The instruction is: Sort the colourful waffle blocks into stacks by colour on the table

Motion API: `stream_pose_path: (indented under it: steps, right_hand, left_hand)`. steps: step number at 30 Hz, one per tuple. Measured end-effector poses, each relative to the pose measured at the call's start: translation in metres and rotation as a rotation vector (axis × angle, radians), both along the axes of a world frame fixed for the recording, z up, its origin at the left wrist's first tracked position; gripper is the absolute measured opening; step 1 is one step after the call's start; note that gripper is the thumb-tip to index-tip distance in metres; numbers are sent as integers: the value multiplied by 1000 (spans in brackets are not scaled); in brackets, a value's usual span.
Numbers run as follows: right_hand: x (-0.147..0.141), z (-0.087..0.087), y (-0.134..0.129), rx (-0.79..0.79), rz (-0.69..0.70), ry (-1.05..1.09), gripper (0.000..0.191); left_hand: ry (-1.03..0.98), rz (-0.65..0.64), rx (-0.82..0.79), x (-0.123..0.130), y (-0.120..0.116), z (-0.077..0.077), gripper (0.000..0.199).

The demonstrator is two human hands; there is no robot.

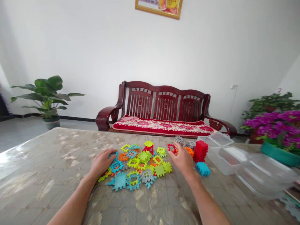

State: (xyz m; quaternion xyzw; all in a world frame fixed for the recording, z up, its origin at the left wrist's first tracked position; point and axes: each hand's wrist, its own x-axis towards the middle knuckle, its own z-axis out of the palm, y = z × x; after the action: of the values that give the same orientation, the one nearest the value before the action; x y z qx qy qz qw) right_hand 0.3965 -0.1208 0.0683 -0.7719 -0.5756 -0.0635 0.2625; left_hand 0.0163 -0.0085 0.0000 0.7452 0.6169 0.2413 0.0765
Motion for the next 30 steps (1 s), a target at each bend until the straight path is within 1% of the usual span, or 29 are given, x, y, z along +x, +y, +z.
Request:
stream_pose_path:
  steps: [2,6,9,12,15,21,23,25,27,29,30]
  right_hand:
    - [19,13,-2,35,-74,-25,56]
    - [64,40,-10,122,-196,-166,55]
    - [97,56,-18,116,-279,-248,53]
    - [121,63,-23,57,-328,-284,56]
    - [134,63,-23,-5,-322,-294,57]
    - [141,60,-22,-82,-317,-281,59]
    - [139,60,-23,-59,-306,-268,57]
    - [133,58,-25,14,-278,-254,52]
    - [118,51,-27,110,-194,-199,45]
    - [94,39,-29,166,-41,-111,40]
    - [79,31,-31,162,55,-73,39]
  left_hand:
    - [-7,1,-2,-1,2,-2,39]
    - [-3,9,-14,-2,3,-3,40]
    - [14,-4,-19,-2,3,-1,42]
    - [14,-12,-12,-2,3,0,42]
    - [15,-16,2,-3,4,-1,42]
    - [24,-16,14,-5,8,-6,42]
    - [19,-14,19,-5,8,-7,42]
    - [9,-8,20,-4,7,-6,42]
    - [-3,3,18,-3,5,-4,40]
    - [-11,9,17,-2,3,-2,38]
    - [-13,9,17,-1,2,-1,38]
